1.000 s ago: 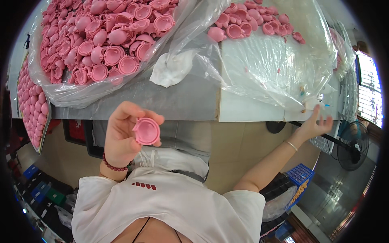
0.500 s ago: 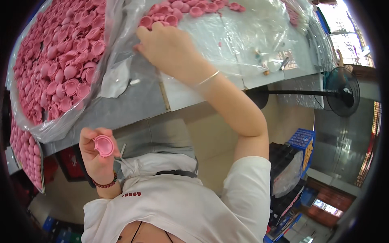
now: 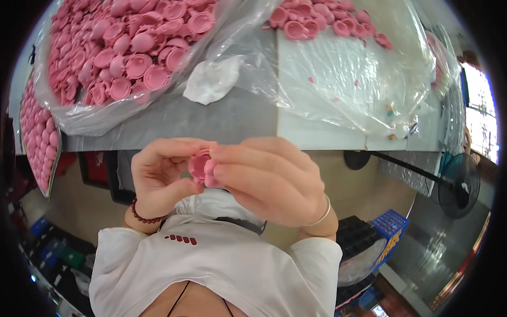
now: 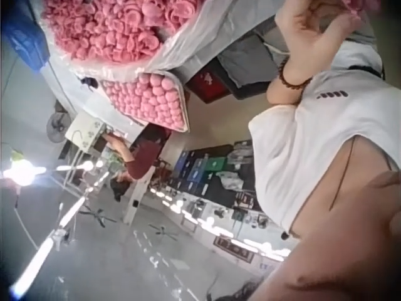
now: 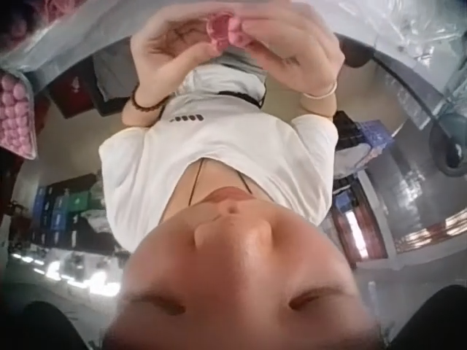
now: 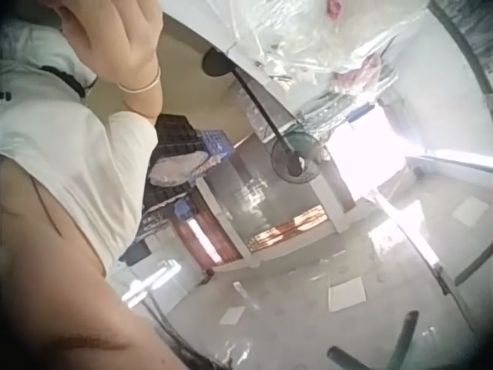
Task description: Applying glue to pink plastic shell components and pressing them together to assemble spherical toy parts.
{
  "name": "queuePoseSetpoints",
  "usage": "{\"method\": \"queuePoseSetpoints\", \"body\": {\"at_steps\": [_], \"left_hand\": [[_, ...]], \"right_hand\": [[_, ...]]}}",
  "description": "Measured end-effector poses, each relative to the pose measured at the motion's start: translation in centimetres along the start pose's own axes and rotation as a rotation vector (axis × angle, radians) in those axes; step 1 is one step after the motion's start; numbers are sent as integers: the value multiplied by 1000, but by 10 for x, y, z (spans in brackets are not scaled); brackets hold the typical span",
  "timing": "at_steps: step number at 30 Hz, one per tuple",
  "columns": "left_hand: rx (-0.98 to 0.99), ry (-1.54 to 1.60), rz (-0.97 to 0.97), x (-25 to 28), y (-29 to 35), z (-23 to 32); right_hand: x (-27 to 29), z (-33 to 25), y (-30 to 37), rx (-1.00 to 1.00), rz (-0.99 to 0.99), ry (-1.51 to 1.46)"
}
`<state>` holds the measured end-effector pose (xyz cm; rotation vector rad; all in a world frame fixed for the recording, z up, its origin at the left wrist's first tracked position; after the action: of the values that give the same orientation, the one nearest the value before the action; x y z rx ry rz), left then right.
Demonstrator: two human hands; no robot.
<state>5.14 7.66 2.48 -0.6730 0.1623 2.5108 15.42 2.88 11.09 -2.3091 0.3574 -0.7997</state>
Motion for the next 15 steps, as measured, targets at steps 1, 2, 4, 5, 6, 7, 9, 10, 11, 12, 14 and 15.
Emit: {"method": "queuePoseSetpoints", "body": {"at_steps": [1, 2, 4, 5, 6, 7, 9, 10, 11, 12, 14, 15], "left_hand": [[-32, -37, -27, -4, 0, 3], [-63, -73, -56, -8, 1, 6], [-69, -79, -25, -5, 2, 6], [-78, -127, -36, -6, 3, 6], [-85, -174, -47, -7, 2, 6], [-83, -171, -39, -6, 2, 6], [-84, -193, -53, -6, 1, 6], [-82, -190, -47, -4, 0, 6], [-64, -181, -72, -6, 0, 4], [-46, -172, -96, -7, 0, 2], [-3, -126, -69, -5, 2, -1], [39, -82, -50, -4, 2, -4]], "right_hand": [[-2, 1, 3, 2, -8, -16], [-3, 2, 5, 2, -11, -15], [-7, 3, 8, 4, -22, -21], [-8, 2, 9, 21, -14, -31], [-9, 1, 9, 38, -6, -41], [-10, 2, 11, 36, -14, -44], [-11, 2, 13, 78, -38, 15], [-11, 3, 13, 76, -43, 13], [-10, 0, 14, 114, -54, 8], [-10, -2, 15, 152, -63, 4], [-9, -2, 16, 143, -65, 6], [-9, -2, 17, 135, -61, 12]]}}
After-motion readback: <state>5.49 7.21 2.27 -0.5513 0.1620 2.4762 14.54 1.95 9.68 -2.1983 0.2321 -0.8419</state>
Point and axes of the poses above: each hand's wrist, its own y-axis away from the middle knuckle, its own x-axis out of the back of the hand, z = x × y, the point moved 9 cm from there along -y, towards the middle knuckle, and after that the axes turned 9 degrees about z, right-handed, at the moved point
